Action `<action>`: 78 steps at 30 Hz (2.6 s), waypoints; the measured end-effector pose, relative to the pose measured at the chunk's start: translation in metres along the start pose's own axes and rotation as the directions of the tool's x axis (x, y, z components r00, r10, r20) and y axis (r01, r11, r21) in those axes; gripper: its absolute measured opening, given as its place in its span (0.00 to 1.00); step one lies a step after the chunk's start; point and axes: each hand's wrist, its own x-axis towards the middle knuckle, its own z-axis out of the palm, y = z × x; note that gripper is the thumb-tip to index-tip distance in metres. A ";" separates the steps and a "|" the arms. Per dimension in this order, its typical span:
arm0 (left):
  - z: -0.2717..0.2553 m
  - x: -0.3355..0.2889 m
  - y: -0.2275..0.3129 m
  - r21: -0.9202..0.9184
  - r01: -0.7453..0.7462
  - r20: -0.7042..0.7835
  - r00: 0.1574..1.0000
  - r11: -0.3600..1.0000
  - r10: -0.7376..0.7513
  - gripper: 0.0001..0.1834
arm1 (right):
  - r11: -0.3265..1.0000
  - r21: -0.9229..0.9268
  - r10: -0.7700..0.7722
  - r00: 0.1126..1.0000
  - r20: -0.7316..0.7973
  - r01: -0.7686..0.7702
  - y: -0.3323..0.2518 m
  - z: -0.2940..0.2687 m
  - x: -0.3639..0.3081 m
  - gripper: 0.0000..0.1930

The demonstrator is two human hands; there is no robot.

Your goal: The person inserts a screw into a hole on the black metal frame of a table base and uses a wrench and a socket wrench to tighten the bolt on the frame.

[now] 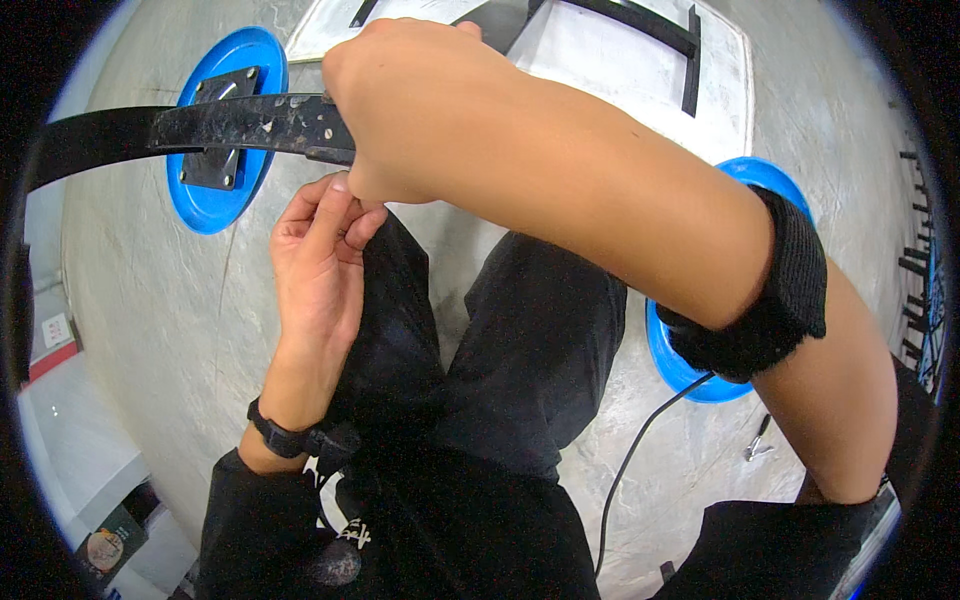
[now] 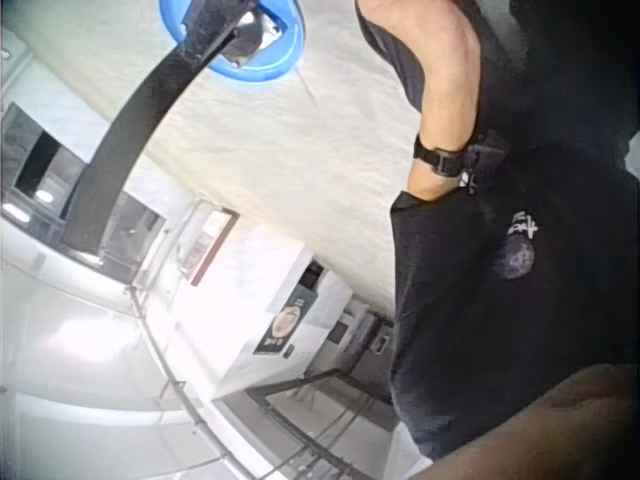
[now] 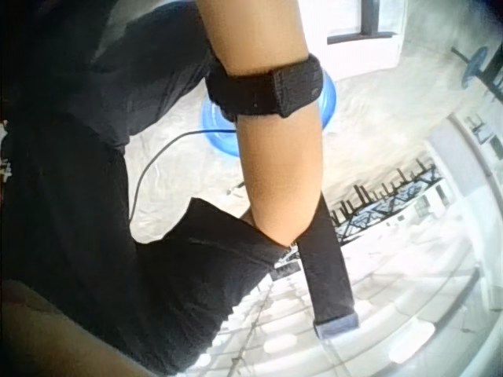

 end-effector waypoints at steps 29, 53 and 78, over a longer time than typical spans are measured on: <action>0.002 -0.001 -0.013 0.386 -0.347 -0.046 0.918 0.855 0.393 0.11 | 1.000 0.008 -0.003 0.993 0.117 0.002 -0.008 -0.026 -0.005 0.11; 0.003 0.009 -0.001 0.279 -0.300 0.048 0.953 0.912 0.299 0.12 | 0.999 0.039 0.006 0.980 0.200 -0.015 -0.007 -0.029 -0.002 0.13; -0.001 0.004 -0.012 0.620 -0.694 0.268 0.625 0.365 0.733 0.11 | 0.997 0.052 0.049 0.973 0.224 -0.062 -0.008 -0.026 -0.001 0.10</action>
